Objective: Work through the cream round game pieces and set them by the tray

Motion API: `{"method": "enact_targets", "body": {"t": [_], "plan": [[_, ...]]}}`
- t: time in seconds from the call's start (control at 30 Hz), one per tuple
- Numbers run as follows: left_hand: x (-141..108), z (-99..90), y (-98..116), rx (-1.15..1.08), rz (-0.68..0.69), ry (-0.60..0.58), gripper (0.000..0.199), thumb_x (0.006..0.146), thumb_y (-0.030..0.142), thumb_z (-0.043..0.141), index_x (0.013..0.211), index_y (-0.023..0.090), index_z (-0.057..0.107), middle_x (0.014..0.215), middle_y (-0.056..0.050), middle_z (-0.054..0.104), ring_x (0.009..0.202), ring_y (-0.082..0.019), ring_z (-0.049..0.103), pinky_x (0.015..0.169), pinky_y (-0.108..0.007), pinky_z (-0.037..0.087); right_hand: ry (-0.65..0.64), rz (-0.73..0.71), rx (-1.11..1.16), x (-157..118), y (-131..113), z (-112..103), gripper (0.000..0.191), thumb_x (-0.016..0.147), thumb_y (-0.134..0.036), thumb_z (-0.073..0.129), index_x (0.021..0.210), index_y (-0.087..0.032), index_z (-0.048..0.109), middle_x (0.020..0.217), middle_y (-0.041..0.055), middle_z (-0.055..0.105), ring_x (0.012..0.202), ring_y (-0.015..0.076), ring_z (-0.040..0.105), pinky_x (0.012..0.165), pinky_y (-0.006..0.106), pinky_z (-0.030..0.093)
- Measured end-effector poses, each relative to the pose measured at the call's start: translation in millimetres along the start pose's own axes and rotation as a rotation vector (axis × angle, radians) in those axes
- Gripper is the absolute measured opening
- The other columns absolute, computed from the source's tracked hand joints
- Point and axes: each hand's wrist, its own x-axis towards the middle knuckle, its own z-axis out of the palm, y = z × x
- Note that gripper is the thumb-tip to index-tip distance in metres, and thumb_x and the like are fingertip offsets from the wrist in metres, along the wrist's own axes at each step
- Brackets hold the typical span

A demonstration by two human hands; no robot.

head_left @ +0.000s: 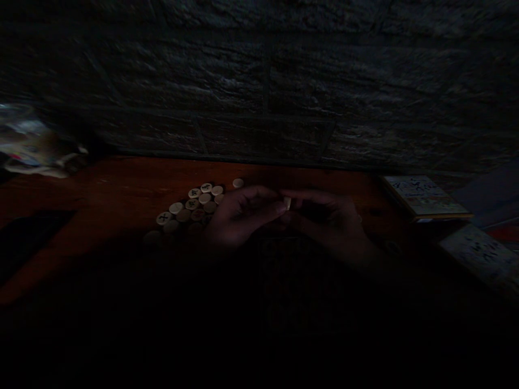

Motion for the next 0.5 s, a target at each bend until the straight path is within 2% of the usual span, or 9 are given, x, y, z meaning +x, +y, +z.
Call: {"method": "enact_targets", "body": {"t": [0.3, 0.43, 0.5], "plan": [[-2.2, -2.2, 0.9, 0.056, -0.024, -0.052, 0.026, 0.087, 0.038, 0.083, 0.102, 0.016, 0.081, 0.096, -0.007, 0.081, 0.085, -0.017, 0.076, 0.079, -0.026, 0.061, -0.047, -0.004, 0.005, -0.3, -1.8, -1.0, 0.039, 0.083, -0.015, 0.084, 0.118, -0.031, 0.080, 0.096, -0.0009, 0.081, 0.087, 0.0158, 0.077, 0.085, 0.032, 0.064], [-1.3, -1.8, 1.3, 0.049, -0.039, -0.003, 0.028, 0.082, 0.036, 0.087, 0.100, 0.017, 0.080, 0.097, -0.007, 0.082, 0.085, -0.018, 0.076, 0.079, -0.028, 0.061, -0.047, 0.005, 0.015, -0.2, -0.8, -1.7, 0.043, 0.082, -0.017, 0.086, 0.122, -0.030, 0.079, 0.095, -0.0009, 0.080, 0.086, 0.0150, 0.076, 0.085, 0.032, 0.064], [-0.6, -1.6, 1.6, 0.024, -0.050, 0.008, 0.027, 0.079, 0.033, 0.089, 0.097, 0.017, 0.078, 0.091, -0.005, 0.081, 0.081, -0.017, 0.076, 0.076, -0.027, 0.061, -0.031, 0.017, 0.017, -0.5, -0.3, -1.1, 0.040, 0.081, -0.017, 0.087, 0.119, -0.029, 0.079, 0.092, -0.0015, 0.080, 0.083, 0.0142, 0.076, 0.083, 0.031, 0.064]]}}
